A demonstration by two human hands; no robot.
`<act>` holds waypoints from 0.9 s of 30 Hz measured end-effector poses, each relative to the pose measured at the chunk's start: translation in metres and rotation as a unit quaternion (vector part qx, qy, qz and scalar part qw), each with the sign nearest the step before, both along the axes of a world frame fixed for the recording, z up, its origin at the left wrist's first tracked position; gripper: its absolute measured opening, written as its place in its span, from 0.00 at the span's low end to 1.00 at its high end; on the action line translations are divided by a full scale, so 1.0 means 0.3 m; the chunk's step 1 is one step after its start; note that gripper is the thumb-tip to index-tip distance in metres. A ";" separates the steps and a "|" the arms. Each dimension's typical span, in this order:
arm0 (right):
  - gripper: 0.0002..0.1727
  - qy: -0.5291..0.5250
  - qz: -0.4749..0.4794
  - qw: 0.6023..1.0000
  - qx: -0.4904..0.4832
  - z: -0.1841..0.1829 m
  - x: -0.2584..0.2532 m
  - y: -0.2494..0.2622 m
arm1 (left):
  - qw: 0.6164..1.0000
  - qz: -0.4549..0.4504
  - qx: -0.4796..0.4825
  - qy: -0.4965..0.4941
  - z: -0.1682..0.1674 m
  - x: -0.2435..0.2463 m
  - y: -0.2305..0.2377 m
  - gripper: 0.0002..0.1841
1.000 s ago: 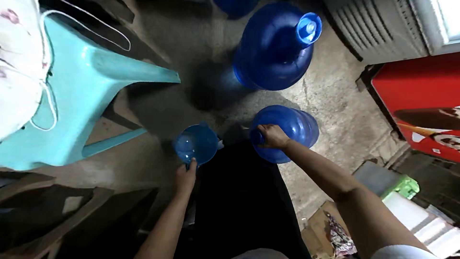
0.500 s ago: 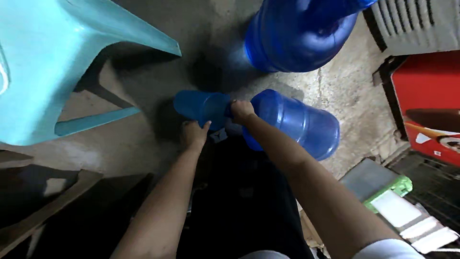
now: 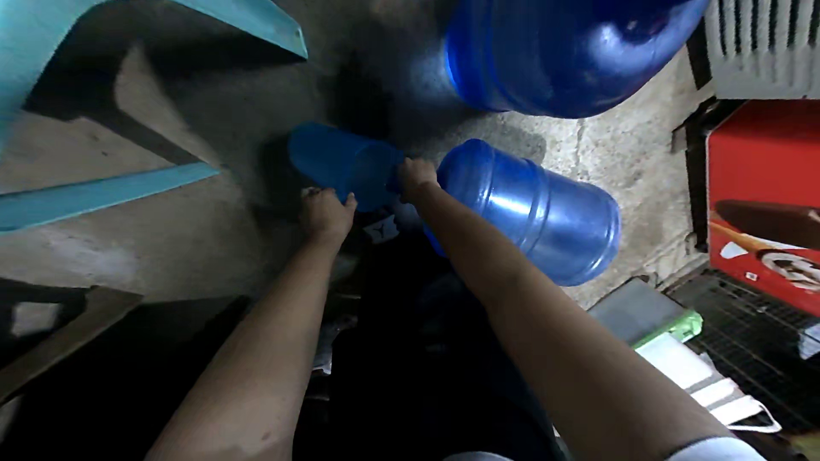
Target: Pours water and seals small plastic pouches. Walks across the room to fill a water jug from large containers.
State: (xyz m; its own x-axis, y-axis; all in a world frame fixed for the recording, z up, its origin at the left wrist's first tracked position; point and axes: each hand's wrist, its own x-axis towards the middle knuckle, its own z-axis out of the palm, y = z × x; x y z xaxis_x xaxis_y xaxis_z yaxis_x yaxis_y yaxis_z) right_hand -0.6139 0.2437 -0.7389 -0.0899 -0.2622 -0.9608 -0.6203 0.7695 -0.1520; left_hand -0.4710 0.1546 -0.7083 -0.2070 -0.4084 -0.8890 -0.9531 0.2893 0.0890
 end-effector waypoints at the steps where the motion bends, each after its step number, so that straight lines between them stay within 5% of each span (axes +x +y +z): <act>1: 0.33 -0.002 -0.001 1.000 -0.001 -0.006 -0.001 -0.001 | 1.000 0.001 -0.002 0.005 -0.009 0.004 -0.001 0.27; 9: 0.31 0.003 -0.014 1.000 0.008 -0.020 -0.019 -0.019 | 1.000 -0.002 -0.001 -0.005 -0.006 -0.034 -0.014 0.27; 17: 0.18 0.018 -0.058 0.998 0.003 -0.033 -0.024 -0.027 | 1.000 -0.006 0.001 0.007 -0.026 -0.039 -0.026 0.27; 27: 0.18 0.009 -0.080 0.997 0.012 -0.034 -0.010 -0.044 | 1.000 -0.001 0.010 0.009 -0.063 -0.018 -0.049 0.27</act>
State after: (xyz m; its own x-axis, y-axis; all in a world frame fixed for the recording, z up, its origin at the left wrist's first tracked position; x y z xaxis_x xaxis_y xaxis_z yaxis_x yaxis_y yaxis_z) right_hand -0.6168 0.2306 -0.7490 -0.1463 -0.2209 -0.9643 -0.4921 0.8619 -0.1227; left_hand -0.4763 0.1398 -0.7272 -0.2245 -0.3897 -0.8931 -0.9505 0.2898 0.1124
